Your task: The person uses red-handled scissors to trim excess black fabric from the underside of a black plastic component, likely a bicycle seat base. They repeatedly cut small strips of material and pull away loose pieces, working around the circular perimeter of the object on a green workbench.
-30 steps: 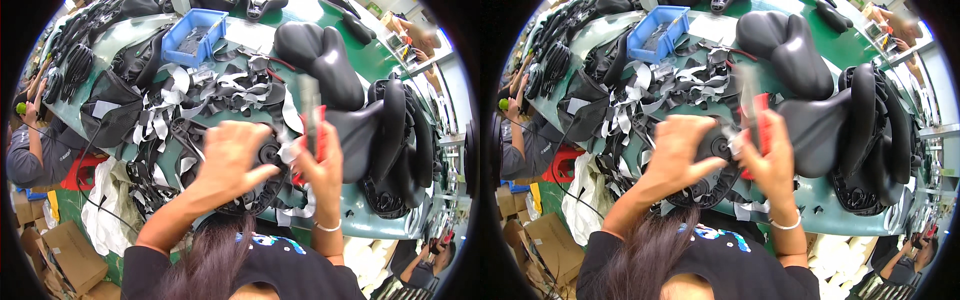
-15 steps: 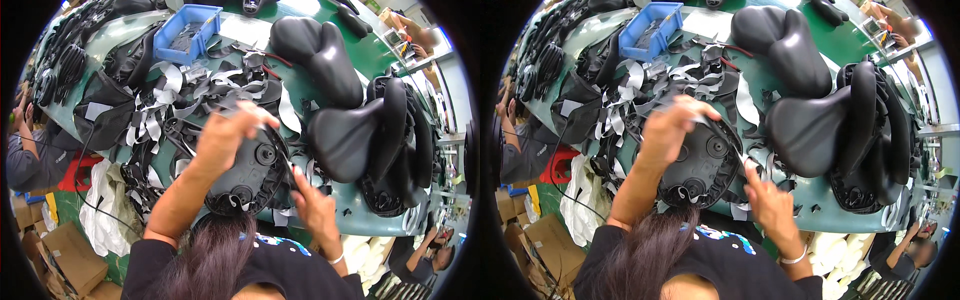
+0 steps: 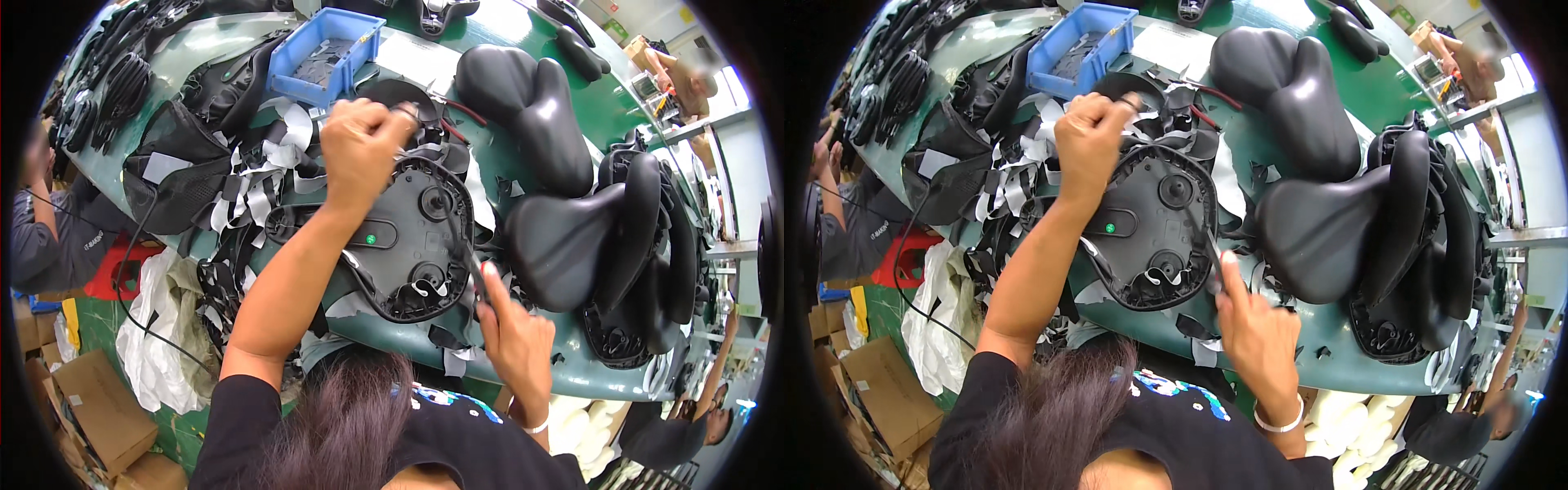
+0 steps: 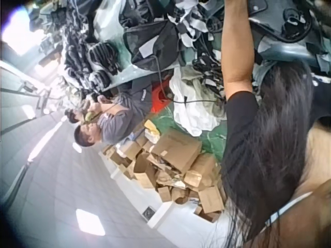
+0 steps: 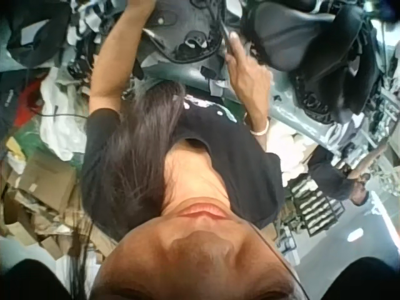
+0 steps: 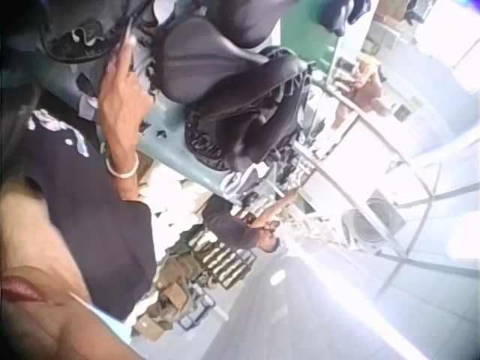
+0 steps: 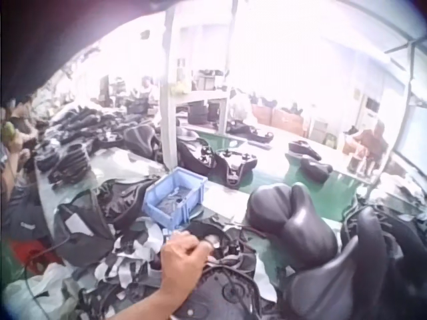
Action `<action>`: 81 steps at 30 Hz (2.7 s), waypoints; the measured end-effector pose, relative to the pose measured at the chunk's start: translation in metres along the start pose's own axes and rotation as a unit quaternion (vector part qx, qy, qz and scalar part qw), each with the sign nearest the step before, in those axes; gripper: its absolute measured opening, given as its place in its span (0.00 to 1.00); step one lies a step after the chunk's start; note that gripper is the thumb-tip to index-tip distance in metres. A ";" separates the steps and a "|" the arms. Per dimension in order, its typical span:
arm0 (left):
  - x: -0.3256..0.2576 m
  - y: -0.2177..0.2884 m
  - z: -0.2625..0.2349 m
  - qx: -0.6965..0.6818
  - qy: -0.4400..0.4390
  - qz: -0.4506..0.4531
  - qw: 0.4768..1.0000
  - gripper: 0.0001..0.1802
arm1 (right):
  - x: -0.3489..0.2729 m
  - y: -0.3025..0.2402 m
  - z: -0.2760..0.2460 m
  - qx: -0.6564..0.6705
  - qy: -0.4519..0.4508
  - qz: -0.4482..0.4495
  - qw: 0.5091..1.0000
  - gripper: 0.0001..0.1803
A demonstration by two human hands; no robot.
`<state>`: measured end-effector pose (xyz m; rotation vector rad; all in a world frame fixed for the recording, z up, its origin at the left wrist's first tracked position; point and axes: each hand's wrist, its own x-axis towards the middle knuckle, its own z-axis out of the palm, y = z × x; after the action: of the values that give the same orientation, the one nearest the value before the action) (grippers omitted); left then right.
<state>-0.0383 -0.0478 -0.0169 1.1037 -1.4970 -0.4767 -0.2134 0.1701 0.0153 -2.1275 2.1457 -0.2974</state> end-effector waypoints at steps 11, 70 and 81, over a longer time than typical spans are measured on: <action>-0.078 0.039 -0.119 -0.252 -0.356 -0.189 0.880 0.35 | 0.119 0.043 -0.039 -0.051 -0.085 -0.329 0.939 0.24; 0.003 -0.054 0.042 -0.251 -0.404 0.042 0.878 0.13 | 0.518 0.302 -0.037 0.717 0.255 0.307 0.571 0.11; 0.009 -0.046 0.030 -0.201 -0.422 -0.092 0.879 0.08 | 0.602 0.333 0.017 0.802 0.278 0.285 0.445 0.19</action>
<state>-0.0483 -0.0853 -0.0562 0.7177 -1.9004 -1.4740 -0.5439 -0.4314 -0.0343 -0.1038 1.1295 -1.9819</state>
